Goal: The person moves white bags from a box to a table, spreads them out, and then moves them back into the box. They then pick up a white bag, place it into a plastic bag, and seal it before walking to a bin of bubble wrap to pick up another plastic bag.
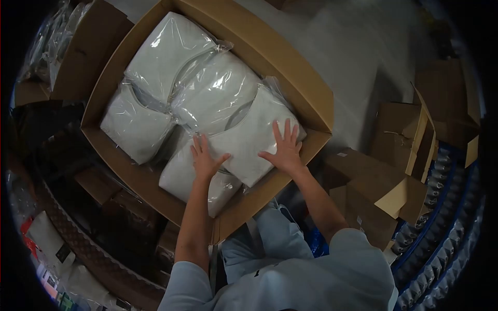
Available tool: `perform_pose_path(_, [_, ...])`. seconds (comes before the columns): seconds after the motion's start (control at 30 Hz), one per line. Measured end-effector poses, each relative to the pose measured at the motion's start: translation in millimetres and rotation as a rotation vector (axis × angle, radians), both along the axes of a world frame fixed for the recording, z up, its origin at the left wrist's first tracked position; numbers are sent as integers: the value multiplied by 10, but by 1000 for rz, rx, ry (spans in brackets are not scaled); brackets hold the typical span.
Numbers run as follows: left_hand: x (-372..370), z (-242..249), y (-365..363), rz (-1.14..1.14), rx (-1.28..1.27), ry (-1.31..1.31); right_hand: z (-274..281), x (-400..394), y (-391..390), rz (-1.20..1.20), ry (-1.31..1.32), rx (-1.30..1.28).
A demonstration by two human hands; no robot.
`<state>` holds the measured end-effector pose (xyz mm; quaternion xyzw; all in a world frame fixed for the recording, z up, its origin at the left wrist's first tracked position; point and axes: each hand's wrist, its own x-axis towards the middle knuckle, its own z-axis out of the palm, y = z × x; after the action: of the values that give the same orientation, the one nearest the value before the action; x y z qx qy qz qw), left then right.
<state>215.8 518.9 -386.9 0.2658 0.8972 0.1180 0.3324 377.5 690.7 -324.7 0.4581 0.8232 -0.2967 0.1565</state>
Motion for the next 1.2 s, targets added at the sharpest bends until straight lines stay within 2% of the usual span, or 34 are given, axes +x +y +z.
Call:
perform_pose_path(0.03, [14,-164,-69,21,118,-86,-51,-58,2,149,-177,-117])
perform_pose_path(0.07, [57,-226,-31,38,110,-85,-217,-60,-5,205,-268,-165])
perform_pose_path(0.13, [193,-329,73,97,166,-229,-535,64,27,238,-209,-122])
perform_pose_path(0.23, [286,-246,71,-53,-33,-225,-900,230,72,408,-99,77])
perform_pose_path(0.27, [229,-171,80,-62,-59,-223,-915,229,97,360,-84,-20])
perform_pose_path(0.33, [233,-167,-24,47,81,-229,-1132,298,214,520,-129,47])
perform_pose_path(0.37, [230,-28,-96,112,154,-185,-1076,204,211,508,-284,11])
perform_pose_path(0.4, [194,141,-224,188,295,-130,-1155,164,308,600,-372,32])
perform_pose_path(0.43, [169,428,-474,289,472,-85,-1243,185,360,583,-424,28])
perform_pose_path(0.47, [123,719,-696,346,663,-43,-914,4,216,483,-506,-43])
perform_pose_path(0.53, [-3,1373,-1543,428,718,250,-928,-6,184,539,-510,106])
perform_pose_path(0.6, [-138,2168,-2750,540,568,711,-793,1,16,603,-476,240])
perform_pose_path(0.67, [-106,2726,-4011,850,312,954,-559,-29,-351,449,-170,368])
perform_pose_path(0.73, [89,2935,-5468,881,-204,1148,-771,142,-503,640,169,589])
perform_pose_path(0.77, [265,3005,-6142,974,-465,1153,-769,131,-653,687,269,585])
perform_pose_path(0.83, [682,3163,-7159,1379,-832,1016,-621,168,-1097,694,259,382])
perform_pose_path(0.87, [942,3196,-7491,1420,-845,1008,-492,163,-1340,686,213,281])
perform_pose_path(0.93, [1355,3235,-8077,1549,-1173,659,-254,125,-1778,680,121,127])
perform_pose_path(0.97, [1538,3163,-8357,1565,-1175,652,-176,112,-1975,676,81,70])
perform_pose_path(1.03, [1832,2880,-8771,1091,-1420,557,-37,98,-2235,673,24,-15])
perform_pose_path(1.07, [1833,2787,-8874,1094,-1407,539,21,77,-2337,678,9,-42])
perform_pose_path(1.13, [1769,2624,-9032,1306,-951,401,142,18,-2536,679,5,-88])
perform_pose_path(1.2, [1789,2591,-9136,1301,-913,433,278,-111,-2709,681,36,-126])
